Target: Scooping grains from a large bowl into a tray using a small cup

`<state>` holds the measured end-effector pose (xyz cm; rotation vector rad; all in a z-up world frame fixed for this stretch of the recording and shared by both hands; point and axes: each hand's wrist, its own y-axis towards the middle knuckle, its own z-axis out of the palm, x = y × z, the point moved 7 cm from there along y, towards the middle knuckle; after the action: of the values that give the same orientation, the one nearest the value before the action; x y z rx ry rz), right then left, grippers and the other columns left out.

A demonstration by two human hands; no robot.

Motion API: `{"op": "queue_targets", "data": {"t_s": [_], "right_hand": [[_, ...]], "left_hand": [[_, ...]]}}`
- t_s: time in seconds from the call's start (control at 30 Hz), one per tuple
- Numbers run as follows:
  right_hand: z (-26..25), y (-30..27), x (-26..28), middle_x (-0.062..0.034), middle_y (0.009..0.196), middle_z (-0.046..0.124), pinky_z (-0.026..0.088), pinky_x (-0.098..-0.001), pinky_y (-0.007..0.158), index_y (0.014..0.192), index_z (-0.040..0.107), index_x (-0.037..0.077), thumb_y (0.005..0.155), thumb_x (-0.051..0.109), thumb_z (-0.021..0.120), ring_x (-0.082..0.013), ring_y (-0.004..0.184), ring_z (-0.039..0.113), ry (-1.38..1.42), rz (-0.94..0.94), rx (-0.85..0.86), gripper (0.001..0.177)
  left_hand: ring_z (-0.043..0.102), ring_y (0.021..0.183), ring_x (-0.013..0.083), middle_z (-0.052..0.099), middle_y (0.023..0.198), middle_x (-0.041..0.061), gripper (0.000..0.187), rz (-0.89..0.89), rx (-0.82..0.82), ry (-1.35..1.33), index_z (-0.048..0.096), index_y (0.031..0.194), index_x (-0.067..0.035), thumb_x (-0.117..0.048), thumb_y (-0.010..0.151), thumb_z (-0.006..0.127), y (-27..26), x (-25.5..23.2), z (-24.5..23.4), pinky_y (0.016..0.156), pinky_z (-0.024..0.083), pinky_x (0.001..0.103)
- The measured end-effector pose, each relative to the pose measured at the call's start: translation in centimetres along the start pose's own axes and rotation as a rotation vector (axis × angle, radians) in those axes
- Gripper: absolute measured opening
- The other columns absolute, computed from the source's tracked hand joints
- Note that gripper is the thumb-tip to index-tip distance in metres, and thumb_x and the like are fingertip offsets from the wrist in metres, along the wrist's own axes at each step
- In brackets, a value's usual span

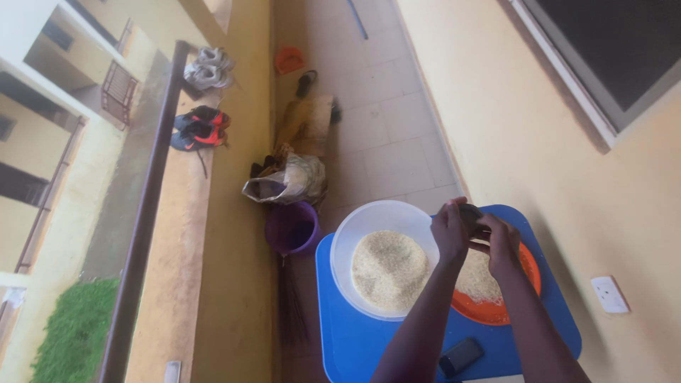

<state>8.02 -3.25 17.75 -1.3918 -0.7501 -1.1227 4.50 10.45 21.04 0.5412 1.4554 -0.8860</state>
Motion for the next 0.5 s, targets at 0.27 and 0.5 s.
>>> {"op": "queue_targets", "data": {"t_s": [0.27, 0.5], "right_hand": [[12.4, -4.6, -2.5, -0.0155, 0.07, 0.065, 0.064, -0.0496, 0.061, 0.101, 0.074, -0.001, 0.071, 0.021, 0.08, -0.027, 0.059, 0.07, -0.302, 0.1, 0.388, 0.038], [15.6, -0.7, -11.3, -0.0084, 0.107, 0.079, 0.061, -0.0453, 0.089, 0.118, 0.073, 0.016, 0.078, 0.065, 0.076, -0.0311, 0.103, 0.075, -1.07, -0.135, 0.438, 0.063]], "left_hand": [[0.074, 0.085, 0.0227, 0.078, 0.08, 0.004, 0.044, -0.032, -0.428, -0.025, 0.083, 0.081, -0.021, -0.039, 0.1, 0.048, 2.6, 0.7, -14.1, 0.089, 0.054, 0.032], [0.07, 0.111, 0.0388, 0.077, 0.114, 0.009, 0.045, -0.212, -0.247, 0.575, 0.076, 0.116, -0.023, -0.044, 0.102, 0.039, 7.5, 13.1, -21.4, 0.101, 0.051, 0.051]]}}
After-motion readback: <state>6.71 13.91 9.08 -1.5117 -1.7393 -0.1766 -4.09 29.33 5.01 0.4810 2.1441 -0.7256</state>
